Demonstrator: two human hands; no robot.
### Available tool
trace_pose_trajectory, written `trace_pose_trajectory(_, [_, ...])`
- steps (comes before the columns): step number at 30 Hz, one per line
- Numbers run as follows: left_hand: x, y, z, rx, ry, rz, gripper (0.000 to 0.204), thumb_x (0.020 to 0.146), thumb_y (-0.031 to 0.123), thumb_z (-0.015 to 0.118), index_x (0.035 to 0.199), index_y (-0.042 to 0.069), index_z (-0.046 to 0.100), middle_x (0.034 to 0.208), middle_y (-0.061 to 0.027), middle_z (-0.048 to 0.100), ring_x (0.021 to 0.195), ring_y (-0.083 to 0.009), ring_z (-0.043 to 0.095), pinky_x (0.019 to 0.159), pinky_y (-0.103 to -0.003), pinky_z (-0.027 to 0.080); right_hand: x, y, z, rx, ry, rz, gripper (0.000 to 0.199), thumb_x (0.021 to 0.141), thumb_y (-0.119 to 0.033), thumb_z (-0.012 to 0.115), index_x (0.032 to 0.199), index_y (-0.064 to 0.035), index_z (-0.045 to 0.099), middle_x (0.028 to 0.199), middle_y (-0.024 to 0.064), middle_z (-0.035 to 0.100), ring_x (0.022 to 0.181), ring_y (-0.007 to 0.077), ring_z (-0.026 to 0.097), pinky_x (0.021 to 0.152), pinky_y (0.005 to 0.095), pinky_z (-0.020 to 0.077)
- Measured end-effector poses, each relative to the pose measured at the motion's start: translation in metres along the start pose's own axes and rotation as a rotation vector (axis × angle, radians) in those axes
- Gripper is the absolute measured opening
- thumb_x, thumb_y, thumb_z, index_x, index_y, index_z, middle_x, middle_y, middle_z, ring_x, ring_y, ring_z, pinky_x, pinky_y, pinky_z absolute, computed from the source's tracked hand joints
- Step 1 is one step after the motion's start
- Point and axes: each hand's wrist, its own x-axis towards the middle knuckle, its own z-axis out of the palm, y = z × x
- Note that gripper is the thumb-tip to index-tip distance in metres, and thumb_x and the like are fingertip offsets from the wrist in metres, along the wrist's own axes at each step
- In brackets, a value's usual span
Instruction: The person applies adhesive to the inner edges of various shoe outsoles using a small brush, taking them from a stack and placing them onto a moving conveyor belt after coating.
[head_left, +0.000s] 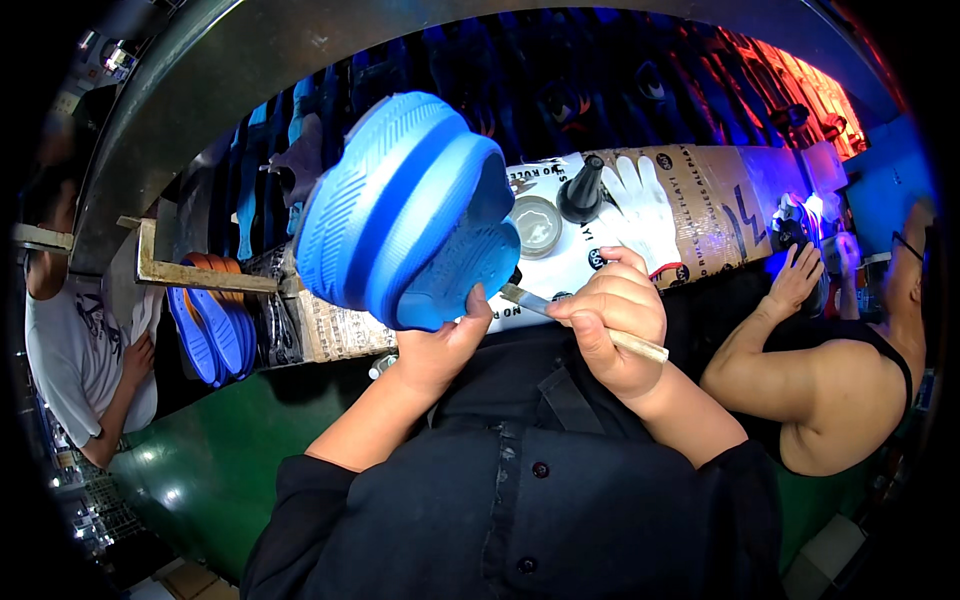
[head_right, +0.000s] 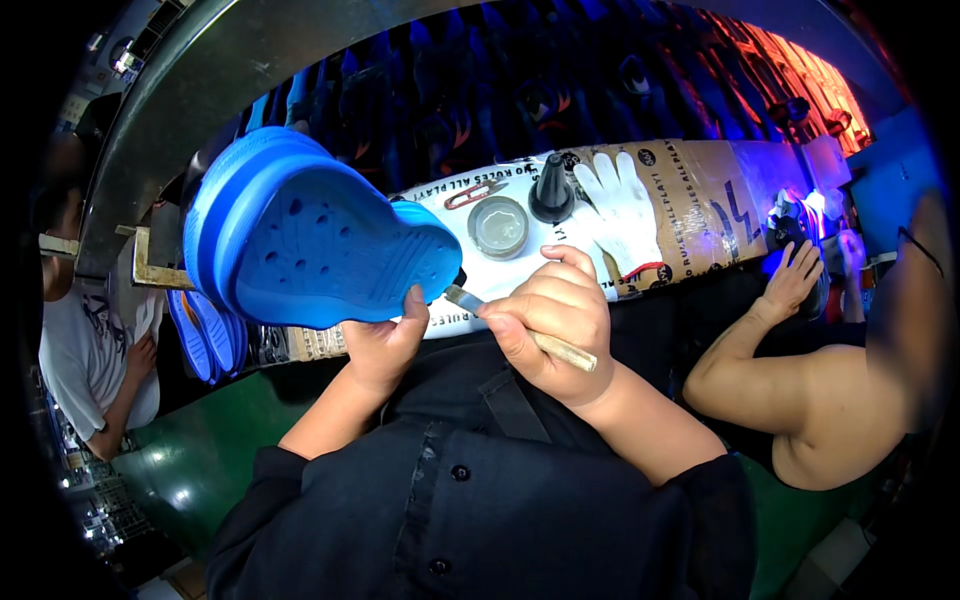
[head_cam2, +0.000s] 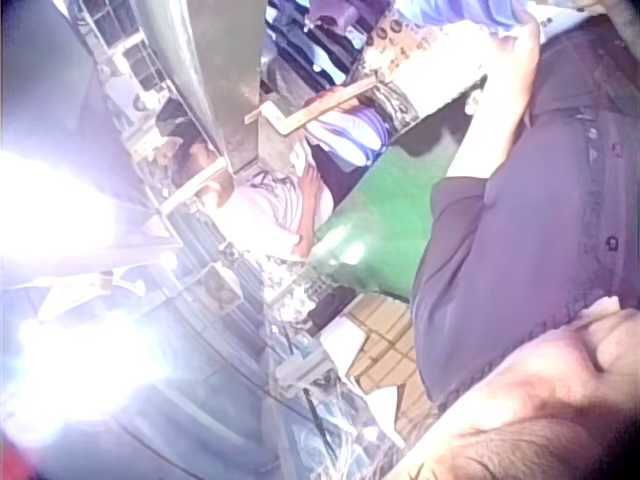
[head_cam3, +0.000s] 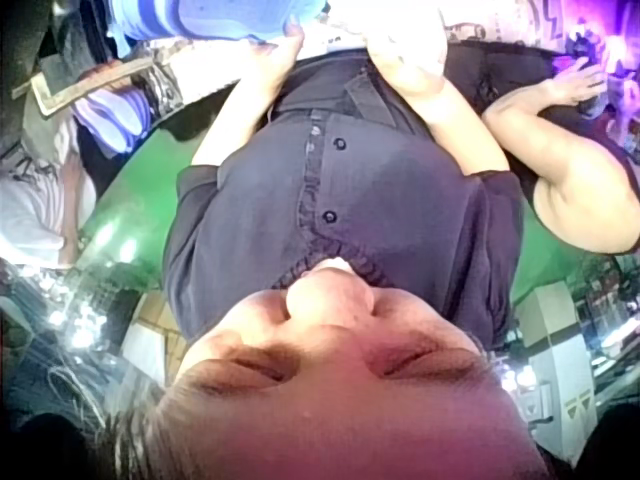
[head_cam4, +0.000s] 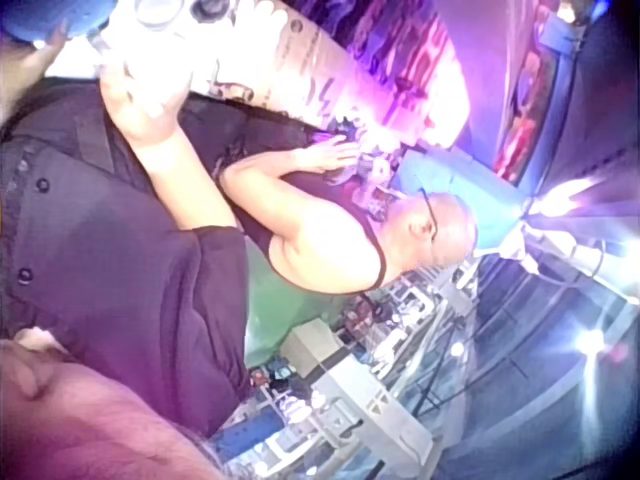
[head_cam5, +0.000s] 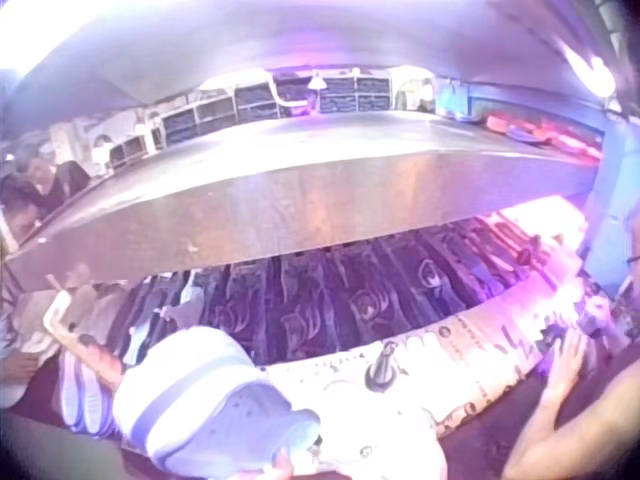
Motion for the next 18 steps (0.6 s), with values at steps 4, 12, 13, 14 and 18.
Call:
trace_pose_trajectory(4, [0.0034, 0.0049, -0.0011, -0.01, 0.014, -0.02, 0.032, 0.078, -0.004, 0.064, 0.109, -0.007, 0.058, 0.105, -0.0144, 0.062, 0.093, -0.0219, 0.062, 0.081, -0.031, 0.049, -0.0015, 0.0018, -0.0032, 0.045, 0.017, 0.03, 0.022, 0.086, -0.023, 0.06, 0.071, -0.0108, 0.07, 0.062, 0.0008, 0.063, 0.061, 0.0166, 0.057, 0.087, 0.0384, 0.0391])
trace_pose_trajectory(12, [0.0015, 0.0006, 0.0001, 0.002, 0.032, 0.012, 0.029, 0.078, -0.002, 0.064, 0.107, -0.007, 0.06, 0.102, -0.0148, 0.063, 0.089, -0.0229, 0.063, 0.079, -0.032, 0.05, 0.0016, 0.0, 0.0005, -0.052, -0.059, -0.009, 0.03, 0.091, -0.024, 0.051, 0.071, -0.008, 0.067, 0.063, 0.0014, 0.062, 0.062, 0.0167, 0.054, 0.092, 0.0407, 0.0366])
trace_pose_trajectory(13, [0.0017, -0.0001, -0.0003, 0.047, 0.028, 0.034, 0.029, 0.078, -0.001, 0.064, 0.106, -0.007, 0.06, 0.1, -0.0151, 0.064, 0.088, -0.0235, 0.064, 0.078, -0.032, 0.05, 0.0009, -0.0007, -0.0006, -0.059, -0.032, -0.014, 0.026, 0.088, -0.022, 0.056, 0.07, -0.0087, 0.068, 0.062, 0.0014, 0.061, 0.061, 0.0166, 0.055, 0.09, 0.0395, 0.0377])
trace_pose_trajectory(14, [0.0026, 0.0004, -0.0001, 0.048, 0.028, 0.032, 0.029, 0.078, -0.001, 0.064, 0.106, -0.007, 0.06, 0.1, -0.0151, 0.064, 0.088, -0.0235, 0.064, 0.078, -0.032, 0.05, 0.0003, -0.0009, -0.0015, -0.064, -0.004, -0.018, 0.022, 0.085, -0.021, 0.06, 0.069, -0.0095, 0.069, 0.061, 0.0013, 0.061, 0.06, 0.0166, 0.055, 0.087, 0.0382, 0.0387])
trace_pose_trajectory(18, [0.0044, 0.0018, 0.0005, 0.024, 0.037, 0.025, 0.027, 0.077, 0.0, 0.065, 0.103, -0.007, 0.062, 0.098, -0.0148, 0.065, 0.087, -0.0237, 0.064, 0.077, -0.032, 0.051, -0.0006, 0.0002, -0.0048, -0.047, 0.027, -0.01, 0.022, 0.086, -0.02, 0.06, 0.069, -0.0091, 0.069, 0.06, 0.0011, 0.061, 0.06, 0.0168, 0.055, 0.087, 0.0383, 0.0386])
